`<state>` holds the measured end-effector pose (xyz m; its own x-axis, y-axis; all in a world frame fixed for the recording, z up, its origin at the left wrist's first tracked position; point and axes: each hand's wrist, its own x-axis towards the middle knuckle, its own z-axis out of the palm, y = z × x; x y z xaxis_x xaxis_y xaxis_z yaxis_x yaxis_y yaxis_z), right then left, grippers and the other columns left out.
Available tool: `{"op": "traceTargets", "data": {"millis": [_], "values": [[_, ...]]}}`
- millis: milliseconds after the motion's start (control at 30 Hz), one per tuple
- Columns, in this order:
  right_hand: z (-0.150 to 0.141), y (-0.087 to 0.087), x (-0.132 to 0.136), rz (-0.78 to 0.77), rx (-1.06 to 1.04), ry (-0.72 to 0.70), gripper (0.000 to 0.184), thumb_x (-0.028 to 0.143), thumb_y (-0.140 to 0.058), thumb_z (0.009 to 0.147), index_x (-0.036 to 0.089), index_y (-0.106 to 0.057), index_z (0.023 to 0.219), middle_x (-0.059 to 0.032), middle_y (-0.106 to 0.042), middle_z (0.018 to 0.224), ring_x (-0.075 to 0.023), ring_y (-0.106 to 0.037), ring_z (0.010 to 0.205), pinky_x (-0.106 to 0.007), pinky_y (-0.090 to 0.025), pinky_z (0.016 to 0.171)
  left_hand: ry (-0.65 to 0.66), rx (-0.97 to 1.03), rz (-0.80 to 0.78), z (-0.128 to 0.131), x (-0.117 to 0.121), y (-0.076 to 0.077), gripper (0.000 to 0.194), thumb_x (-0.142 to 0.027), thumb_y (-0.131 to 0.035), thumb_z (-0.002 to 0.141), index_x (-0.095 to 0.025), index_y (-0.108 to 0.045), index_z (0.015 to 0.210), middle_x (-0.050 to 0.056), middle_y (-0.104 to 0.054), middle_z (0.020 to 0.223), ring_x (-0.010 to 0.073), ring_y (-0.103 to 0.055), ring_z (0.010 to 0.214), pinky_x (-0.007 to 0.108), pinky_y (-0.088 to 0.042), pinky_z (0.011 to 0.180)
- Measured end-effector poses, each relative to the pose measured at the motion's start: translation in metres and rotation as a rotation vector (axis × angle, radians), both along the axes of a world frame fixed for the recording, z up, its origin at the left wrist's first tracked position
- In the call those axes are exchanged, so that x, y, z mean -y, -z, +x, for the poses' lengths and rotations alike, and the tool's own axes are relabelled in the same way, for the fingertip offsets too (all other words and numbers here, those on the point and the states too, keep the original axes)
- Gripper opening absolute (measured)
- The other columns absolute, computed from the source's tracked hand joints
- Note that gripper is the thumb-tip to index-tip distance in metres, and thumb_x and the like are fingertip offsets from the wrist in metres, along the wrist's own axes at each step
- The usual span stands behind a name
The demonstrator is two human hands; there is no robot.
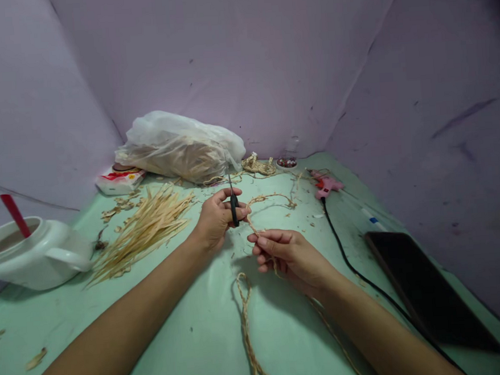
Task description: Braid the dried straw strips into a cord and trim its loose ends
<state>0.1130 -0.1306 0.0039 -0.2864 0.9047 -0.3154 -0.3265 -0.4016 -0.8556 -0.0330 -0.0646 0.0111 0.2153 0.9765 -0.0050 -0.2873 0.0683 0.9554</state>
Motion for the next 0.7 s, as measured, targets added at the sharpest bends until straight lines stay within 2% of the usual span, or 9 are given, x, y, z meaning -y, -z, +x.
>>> {"op": "traceTargets", "data": {"millis": [100,200,333,467,533,567,633,700], "values": [[0.000,0.003,-0.002,0.048,0.027,0.073,0.026,0.029,-0.073,0.061,0.012,-0.068,0.080,-0.0005,-0.062,0.061,-0.0072,-0.054,0.049,-0.021,-0.046,0.049,-0.009,-0.051,-0.027,0.001,0.001,0.002,0.046,-0.014,-0.068,0.052,-0.017,-0.048,0.093,-0.002,-0.062,0.064,0.0088,-0.055,0.050,0.018,-0.034,0.046],[0.001,0.002,-0.003,0.068,0.051,0.140,0.026,0.028,-0.074,0.057,0.012,-0.068,0.077,-0.0006,-0.062,0.057,-0.0065,-0.051,0.044,-0.021,-0.043,0.046,0.009,-0.214,-0.086,0.006,0.004,0.003,0.041,-0.015,-0.066,0.052,-0.017,-0.049,0.090,-0.002,-0.060,0.057,0.0102,-0.054,0.046,0.018,-0.029,0.041],[0.002,-0.002,-0.003,0.065,0.061,0.221,0.026,0.026,-0.074,0.056,0.011,-0.068,0.076,0.0004,-0.060,0.053,-0.0059,-0.048,0.041,-0.020,-0.041,0.042,0.089,-0.323,-0.126,0.015,0.011,0.003,0.036,-0.014,-0.066,0.051,-0.015,-0.051,0.084,-0.004,-0.054,0.046,0.0092,-0.049,0.039,0.017,-0.025,0.037],[0.003,-0.004,-0.004,0.082,0.063,0.230,0.024,0.025,-0.072,0.056,0.011,-0.067,0.075,0.0004,-0.060,0.053,-0.0061,-0.048,0.040,-0.020,-0.042,0.041,0.175,-0.356,-0.095,0.016,0.012,0.001,0.033,-0.019,-0.064,0.055,-0.015,-0.052,0.086,-0.002,-0.055,0.051,0.0092,-0.050,0.042,0.017,-0.024,0.037],[0.004,-0.005,-0.005,0.062,0.065,0.269,0.024,0.025,-0.072,0.056,0.011,-0.066,0.074,0.0002,-0.060,0.053,-0.0062,-0.048,0.039,-0.020,-0.043,0.040,0.103,-0.476,0.029,0.012,0.011,0.000,0.034,-0.020,-0.061,0.058,-0.015,-0.053,0.091,-0.002,-0.056,0.055,0.0099,-0.051,0.046,0.018,-0.030,0.040],[0.005,-0.006,-0.006,0.054,0.074,0.302,0.023,0.024,-0.072,0.055,0.011,-0.066,0.074,0.0001,-0.060,0.052,-0.0064,-0.048,0.039,-0.021,-0.044,0.040,0.043,-0.574,0.146,0.008,0.010,-0.001,0.034,-0.020,-0.060,0.060,-0.015,-0.053,0.093,-0.001,-0.057,0.058,0.0103,-0.052,0.049,0.020,-0.034,0.044],[0.007,-0.009,-0.008,0.055,0.099,0.384,0.022,0.023,-0.072,0.054,0.011,-0.065,0.072,0.0001,-0.060,0.051,-0.0066,-0.048,0.039,-0.021,-0.044,0.040,-0.051,-0.815,0.459,0.001,0.011,-0.003,0.035,-0.021,-0.056,0.063,-0.018,-0.055,0.098,0.000,-0.060,0.067,0.0120,-0.054,0.058,0.023,-0.039,0.054],[0.011,-0.011,-0.010,0.073,0.124,0.454,0.021,0.023,-0.071,0.054,0.012,-0.064,0.071,0.0003,-0.061,0.052,-0.0067,-0.048,0.039,-0.021,-0.045,0.039,-0.051,-1.070,0.751,-0.004,0.014,-0.003,0.040,-0.021,-0.054,0.064,-0.021,-0.055,0.104,0.001,-0.063,0.078,0.0148,-0.056,0.069,0.025,-0.040,0.063]]}}
